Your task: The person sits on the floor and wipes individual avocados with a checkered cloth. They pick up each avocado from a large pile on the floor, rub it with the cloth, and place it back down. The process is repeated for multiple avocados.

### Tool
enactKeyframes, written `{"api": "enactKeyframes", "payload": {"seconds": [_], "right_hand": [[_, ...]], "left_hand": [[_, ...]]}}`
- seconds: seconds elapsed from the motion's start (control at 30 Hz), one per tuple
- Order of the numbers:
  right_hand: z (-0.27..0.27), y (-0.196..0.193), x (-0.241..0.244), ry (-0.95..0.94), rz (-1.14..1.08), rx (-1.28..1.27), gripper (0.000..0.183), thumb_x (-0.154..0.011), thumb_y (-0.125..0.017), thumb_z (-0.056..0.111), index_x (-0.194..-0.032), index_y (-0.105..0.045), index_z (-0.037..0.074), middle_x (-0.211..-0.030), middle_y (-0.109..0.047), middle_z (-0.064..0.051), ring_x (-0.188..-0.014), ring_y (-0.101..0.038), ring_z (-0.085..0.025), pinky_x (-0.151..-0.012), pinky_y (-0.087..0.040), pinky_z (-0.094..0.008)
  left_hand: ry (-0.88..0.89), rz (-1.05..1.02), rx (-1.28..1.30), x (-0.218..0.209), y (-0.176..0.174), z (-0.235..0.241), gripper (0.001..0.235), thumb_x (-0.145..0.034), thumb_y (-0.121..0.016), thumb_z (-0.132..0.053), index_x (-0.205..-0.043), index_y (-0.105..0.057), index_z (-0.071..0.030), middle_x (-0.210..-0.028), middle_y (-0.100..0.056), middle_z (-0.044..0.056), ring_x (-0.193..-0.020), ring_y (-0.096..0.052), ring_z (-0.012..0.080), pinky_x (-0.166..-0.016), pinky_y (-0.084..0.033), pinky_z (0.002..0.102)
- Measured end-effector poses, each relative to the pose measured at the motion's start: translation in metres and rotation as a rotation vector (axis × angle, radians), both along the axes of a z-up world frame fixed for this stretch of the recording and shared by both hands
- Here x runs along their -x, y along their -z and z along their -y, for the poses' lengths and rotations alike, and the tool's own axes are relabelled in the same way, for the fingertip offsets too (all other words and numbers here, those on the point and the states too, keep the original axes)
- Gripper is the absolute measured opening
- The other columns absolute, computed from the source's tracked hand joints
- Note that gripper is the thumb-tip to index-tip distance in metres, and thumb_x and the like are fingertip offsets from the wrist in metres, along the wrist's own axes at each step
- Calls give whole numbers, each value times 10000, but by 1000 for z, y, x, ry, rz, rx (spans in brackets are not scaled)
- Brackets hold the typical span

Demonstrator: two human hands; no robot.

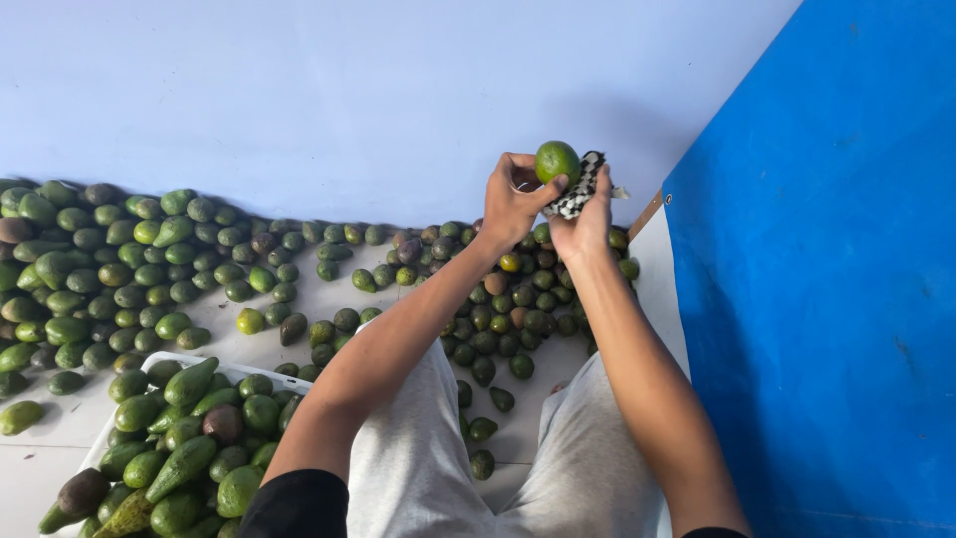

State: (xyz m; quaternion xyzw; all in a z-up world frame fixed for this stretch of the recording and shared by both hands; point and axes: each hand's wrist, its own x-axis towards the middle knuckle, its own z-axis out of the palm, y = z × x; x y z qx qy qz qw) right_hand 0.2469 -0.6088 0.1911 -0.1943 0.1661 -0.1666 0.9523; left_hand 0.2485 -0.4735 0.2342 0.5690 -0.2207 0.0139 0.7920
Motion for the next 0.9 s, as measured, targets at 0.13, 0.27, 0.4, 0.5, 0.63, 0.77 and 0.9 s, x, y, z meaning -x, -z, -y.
{"api": "enactKeyframes", "payload": {"seconds": [0.13,0.27,0.4,0.5,0.63,0.77,0.9], "right_hand": [[25,19,-15,84,-37,13,571,-887,-724,547,-1274,-663,132,-1289,-701,-75,-1117,-694,-318,-918,-601,-502],[-11,-1,8,49,-43,-27,569,-898,-723,535,-1296,-659,133,-1323,-682,-82,-1138,-681,-328,-907,-598,-514],[-5,8,-2,8,-42,2,607,-906,-707,555,-1328,-632,125,-1348,-664,-98,-1159,-668,-350,-918,-578,-553],[8,9,-6,80,-64,7,583,-874,-738,558,-1279,-675,144,-1299,-698,-74,-1114,-684,-334,-924,-575,-542],[8,8,-2,60,-69,39,558,-875,-755,541,-1248,-680,132,-1283,-700,-91,-1110,-682,-351,-910,-569,-529],[-4,-12,14,-16,-122,164,568,-890,-743,529,-1273,-654,119,-1288,-689,-83,-1087,-664,-300,-871,-550,-468],[2,-41,32,9,-25,319,354,-996,-675,330,-1197,-629,43,-1106,-717,-150,-811,-690,-310,-644,-599,-401]], "left_hand": [[12,30,-8,8,-3,3,579,-779,-937,-238,-1100,-553,53,-1021,-661,247,-1042,-688,383,-983,-586,518],[-62,76,-44,9,-12,-1,571,-805,-917,-266,-1105,-534,32,-1030,-663,259,-1053,-688,415,-988,-579,553],[-77,88,-82,10,-15,-7,584,-825,-904,-296,-1115,-520,35,-1051,-666,268,-1073,-686,438,-1007,-560,583],[-23,52,-78,16,-15,-3,615,-794,-928,-284,-1129,-528,41,-1079,-671,273,-1075,-696,430,-1006,-564,563],[-13,60,-96,17,-20,-2,586,-810,-905,-244,-1147,-526,49,-1096,-665,282,-1074,-695,448,-993,-576,583],[-10,94,-132,1,-18,-10,584,-764,-946,-219,-1146,-581,31,-1081,-695,257,-1051,-717,431,-986,-582,537],[97,190,-214,-7,-12,-17,518,-791,-924,-188,-1155,-625,29,-1061,-685,214,-1015,-725,426,-925,-626,510]]}}
